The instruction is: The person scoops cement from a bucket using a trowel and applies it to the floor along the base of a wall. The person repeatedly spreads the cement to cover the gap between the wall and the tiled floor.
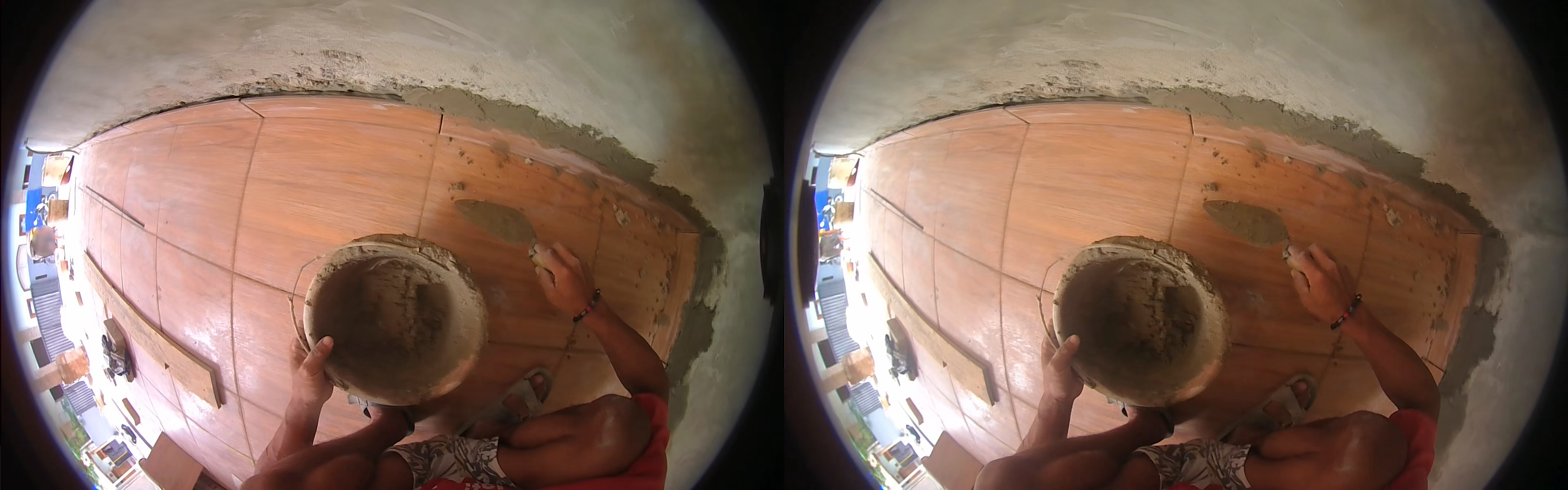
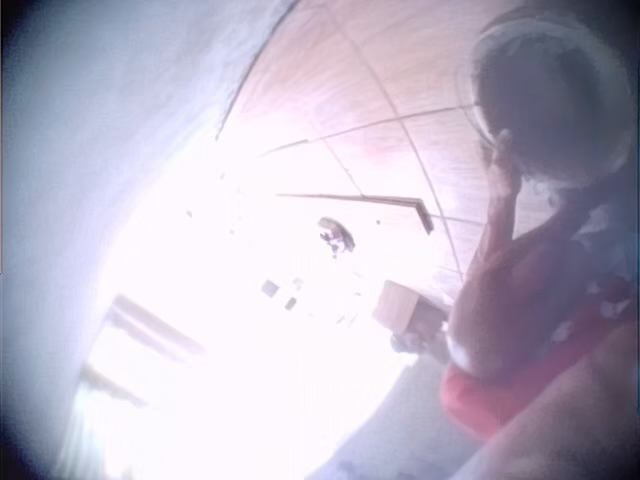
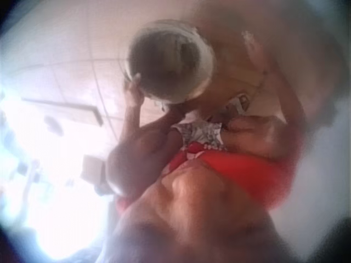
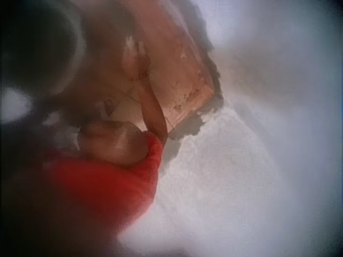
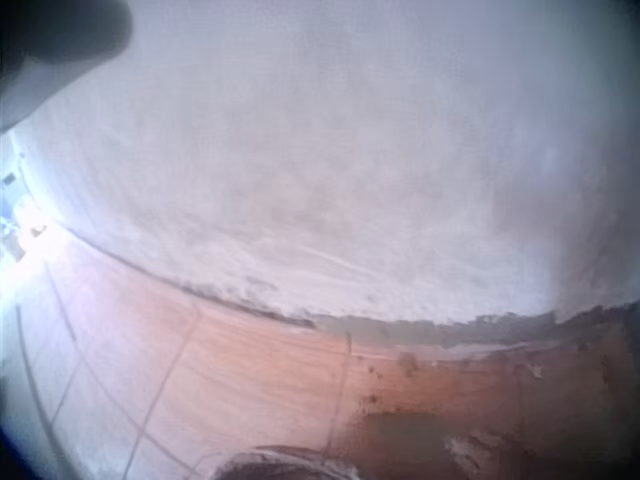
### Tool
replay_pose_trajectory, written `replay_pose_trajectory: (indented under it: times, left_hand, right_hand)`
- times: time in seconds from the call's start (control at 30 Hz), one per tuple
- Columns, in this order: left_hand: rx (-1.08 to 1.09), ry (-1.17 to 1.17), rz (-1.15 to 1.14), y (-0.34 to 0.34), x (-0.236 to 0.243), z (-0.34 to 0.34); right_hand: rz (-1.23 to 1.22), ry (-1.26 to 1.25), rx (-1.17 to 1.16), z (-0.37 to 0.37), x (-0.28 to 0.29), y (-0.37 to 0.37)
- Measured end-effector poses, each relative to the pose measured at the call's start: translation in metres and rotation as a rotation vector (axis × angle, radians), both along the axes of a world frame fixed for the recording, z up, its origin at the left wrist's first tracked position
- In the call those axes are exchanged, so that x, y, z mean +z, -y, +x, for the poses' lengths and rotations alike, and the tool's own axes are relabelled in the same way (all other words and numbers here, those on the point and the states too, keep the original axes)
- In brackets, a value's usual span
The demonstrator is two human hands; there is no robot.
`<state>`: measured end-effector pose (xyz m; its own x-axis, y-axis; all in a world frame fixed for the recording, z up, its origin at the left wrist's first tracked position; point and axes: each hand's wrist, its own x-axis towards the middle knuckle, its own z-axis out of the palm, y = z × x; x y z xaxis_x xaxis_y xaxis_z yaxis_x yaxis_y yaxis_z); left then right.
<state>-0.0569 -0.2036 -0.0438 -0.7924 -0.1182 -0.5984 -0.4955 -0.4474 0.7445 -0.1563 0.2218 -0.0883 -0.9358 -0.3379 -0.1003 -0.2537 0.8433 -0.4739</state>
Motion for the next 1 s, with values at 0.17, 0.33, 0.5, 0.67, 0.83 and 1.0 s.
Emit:
replay_pose_trajectory:
  times: [0.17, 0.33, 0.5, 0.67, 0.83, 1.0]
  left_hand:
    - [0.006, -0.013, -0.008, -0.001, 0.003, -0.001]
    - [0.002, 0.002, -0.011, -0.001, 0.002, 0.001]
    - [0.008, -0.028, 0.0, -0.001, 0.001, 0.001]
    - [0.02, -0.068, 0.033, -0.006, 0.008, -0.005]
    - [-0.011, -0.025, 0.025, 0.0, 0.006, -0.001]
    - [0.013, -0.02, 0.032, 0.002, 0.0, 0.003]
  right_hand:
    - [0.111, 0.115, -0.019, -0.011, 0.0, 0.021]
    - [0.073, 0.078, -0.077, -0.053, -0.014, 0.028]
    - [0.131, -0.022, -0.011, -0.088, -0.035, 0.033]
    - [0.135, -0.064, -0.068, -0.09, -0.054, 0.037]
    - [-0.062, -0.184, -0.042, -0.085, -0.017, 0.06]
    - [-0.206, -0.095, 0.112, -0.083, 0.038, 0.088]
